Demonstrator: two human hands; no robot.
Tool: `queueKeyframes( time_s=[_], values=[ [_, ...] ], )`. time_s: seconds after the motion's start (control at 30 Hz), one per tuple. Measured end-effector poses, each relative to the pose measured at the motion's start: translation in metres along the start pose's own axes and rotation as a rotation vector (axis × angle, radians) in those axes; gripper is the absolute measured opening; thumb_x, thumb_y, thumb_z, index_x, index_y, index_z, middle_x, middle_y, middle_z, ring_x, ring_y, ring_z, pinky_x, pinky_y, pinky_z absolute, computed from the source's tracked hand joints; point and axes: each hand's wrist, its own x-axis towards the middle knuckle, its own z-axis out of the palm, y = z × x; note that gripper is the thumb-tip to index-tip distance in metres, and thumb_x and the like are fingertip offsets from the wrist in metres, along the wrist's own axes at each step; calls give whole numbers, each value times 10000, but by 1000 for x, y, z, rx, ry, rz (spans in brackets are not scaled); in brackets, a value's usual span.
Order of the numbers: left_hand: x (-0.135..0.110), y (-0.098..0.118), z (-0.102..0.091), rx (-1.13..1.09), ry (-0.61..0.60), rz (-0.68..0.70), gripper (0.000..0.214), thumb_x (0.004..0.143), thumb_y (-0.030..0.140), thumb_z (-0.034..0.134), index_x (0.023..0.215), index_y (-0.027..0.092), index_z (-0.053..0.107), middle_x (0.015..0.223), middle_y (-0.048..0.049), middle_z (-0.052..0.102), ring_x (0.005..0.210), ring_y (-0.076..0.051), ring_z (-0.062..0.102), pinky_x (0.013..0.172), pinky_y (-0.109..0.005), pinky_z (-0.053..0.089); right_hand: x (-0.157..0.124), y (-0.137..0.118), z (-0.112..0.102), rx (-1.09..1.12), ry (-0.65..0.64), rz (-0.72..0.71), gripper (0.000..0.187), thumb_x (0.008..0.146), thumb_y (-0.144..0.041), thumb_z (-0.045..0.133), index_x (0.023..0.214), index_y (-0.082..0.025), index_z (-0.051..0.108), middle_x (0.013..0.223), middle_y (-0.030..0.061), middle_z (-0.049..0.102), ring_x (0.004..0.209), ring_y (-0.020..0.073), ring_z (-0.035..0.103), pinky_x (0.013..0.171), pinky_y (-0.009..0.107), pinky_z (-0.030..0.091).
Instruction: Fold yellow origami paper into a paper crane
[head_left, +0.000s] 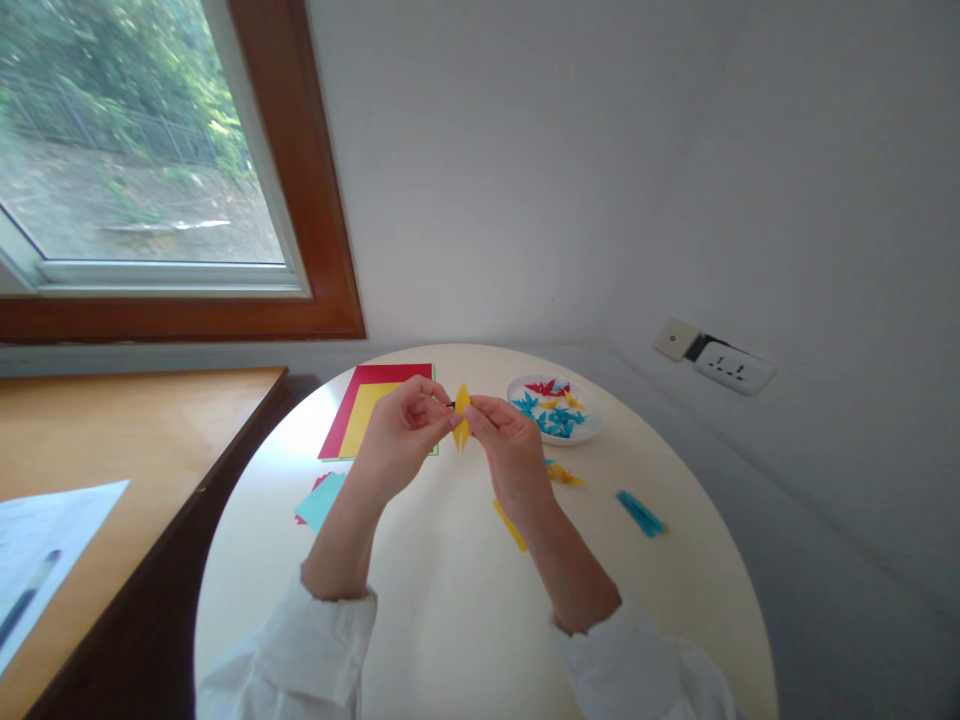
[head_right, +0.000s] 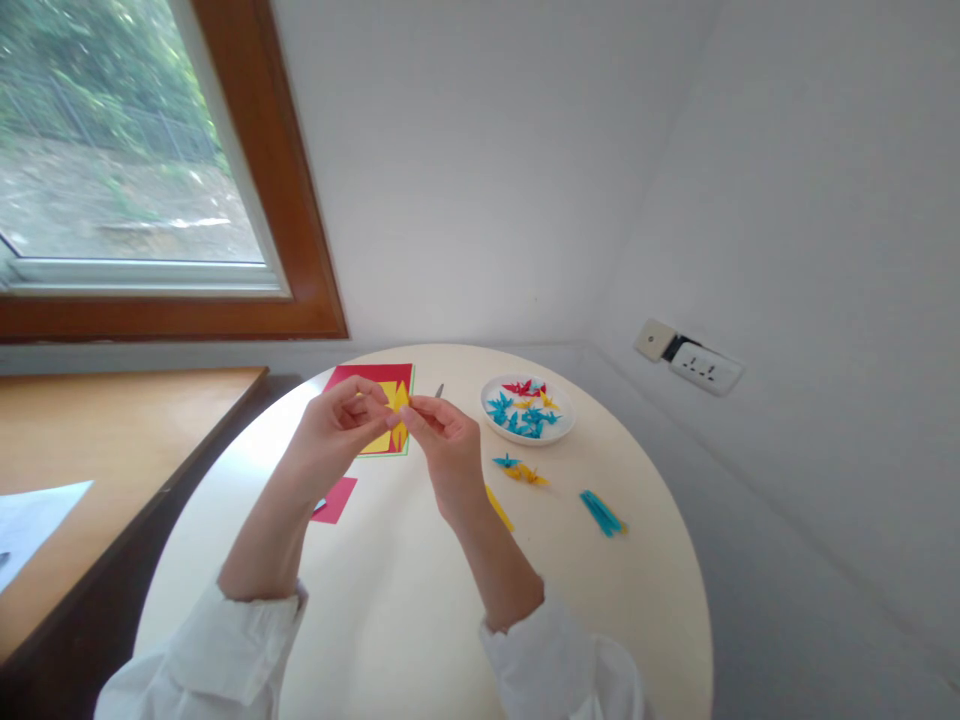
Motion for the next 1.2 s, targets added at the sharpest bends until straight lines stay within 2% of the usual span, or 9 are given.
queueKeyframes(
  time_s=[0.1,0.27,0.53,0.7,0.9,1.07,1.2],
  values=[
    [1,-1,0,-37,37,14,208,666,272,680,759,192,512,539,49,568,484,-91,505,454,-198,367,-1,-1,1,-66,37,-74,175,625,-270,747,781,-216,690,758,4,694,728,142,616,716,294,484],
    [2,-4,0,-51,22,34,207,675,263,675,833,188,565,563,37,592,515,-104,540,469,-206,393,-1,-3,0,-181,25,-155,96,658,-272,721,720,-212,677,721,6,687,704,144,617,685,290,481],
    [2,-6,-1,-26,-35,70,212,701,251,675,886,189,594,592,31,598,536,-93,525,471,-193,392,-1,-10,0,-168,11,-100,82,627,-256,709,672,-209,660,665,-9,662,650,137,591,615,275,461],
    [2,-6,-1,-20,-52,84,192,729,251,649,906,191,601,589,33,582,540,-92,520,479,-197,388,-1,-9,0,-104,-15,-66,109,632,-277,708,686,-204,648,641,-23,626,615,118,552,616,271,448],
    [1,-5,-2,-40,-66,80,211,726,235,650,923,190,591,572,43,558,540,-93,507,480,-194,381,1,-6,-1,-103,-53,-63,101,655,-272,696,702,-198,645,627,-34,605,545,87,495,548,241,409],
    [3,-8,-2,-59,-112,91,235,737,234,650,956,190,580,586,41,552,555,-95,513,492,-195,391,3,-5,-5,-88,-97,-29,159,631,-266,716,762,-200,655,703,-16,648,594,98,540,588,248,442],
    [4,-11,-3,-77,-153,88,244,749,241,641,981,200,574,613,36,551,593,-109,542,518,-209,410,3,-3,-7,-88,-129,-39,117,657,-264,704,743,-210,646,714,-20,642,653,107,568,624,248,452]
  ],
)
